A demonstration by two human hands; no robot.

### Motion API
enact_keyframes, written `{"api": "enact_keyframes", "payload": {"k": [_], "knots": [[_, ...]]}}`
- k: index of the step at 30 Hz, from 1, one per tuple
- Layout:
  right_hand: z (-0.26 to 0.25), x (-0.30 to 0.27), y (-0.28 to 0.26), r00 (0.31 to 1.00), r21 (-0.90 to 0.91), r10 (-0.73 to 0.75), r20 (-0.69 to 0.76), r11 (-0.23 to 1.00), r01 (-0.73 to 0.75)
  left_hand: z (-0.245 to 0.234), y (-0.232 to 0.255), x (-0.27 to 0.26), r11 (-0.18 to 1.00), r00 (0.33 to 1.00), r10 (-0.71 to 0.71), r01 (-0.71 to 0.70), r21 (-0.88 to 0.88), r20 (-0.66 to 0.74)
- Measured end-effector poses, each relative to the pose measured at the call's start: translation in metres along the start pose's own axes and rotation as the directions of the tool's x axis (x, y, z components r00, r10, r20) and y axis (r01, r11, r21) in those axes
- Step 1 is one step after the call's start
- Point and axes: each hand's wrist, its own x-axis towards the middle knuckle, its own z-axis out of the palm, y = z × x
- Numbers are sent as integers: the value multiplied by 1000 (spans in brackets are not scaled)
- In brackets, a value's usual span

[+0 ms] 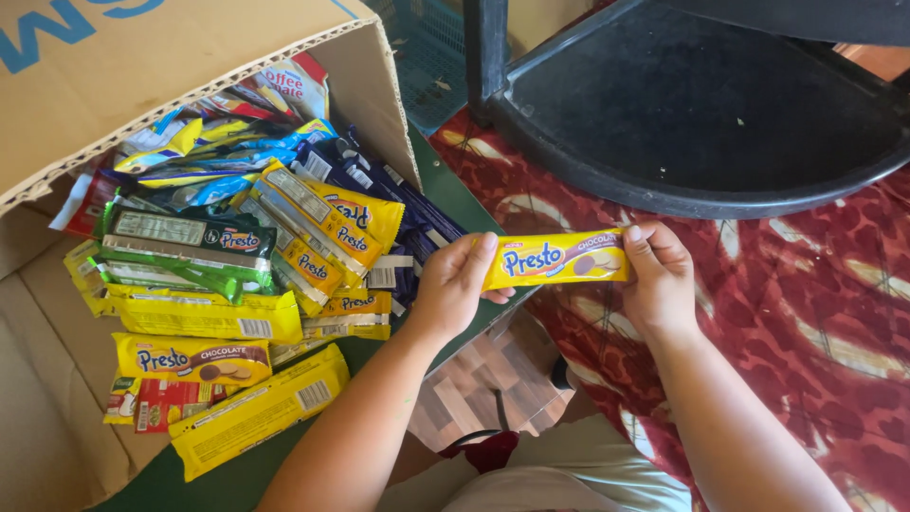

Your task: The person sits on the floor and sorts snack items from a large cardboard box onto a black rotating shelf. They pick up various packaged snacks, including crackers and chocolate bars, and place them on the shelf.

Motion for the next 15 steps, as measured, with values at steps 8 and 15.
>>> {"api": "enact_keyframes", "payload": {"k": [8,15], "knots": [[-14,2,14,986,-256,-159,41,952,165,11,16,-8,965,994,50,-24,263,-96],[7,-3,-2,975,-364,-215,51,905,219,12,16,-11,938,975,189,-144,316,-116]]}}
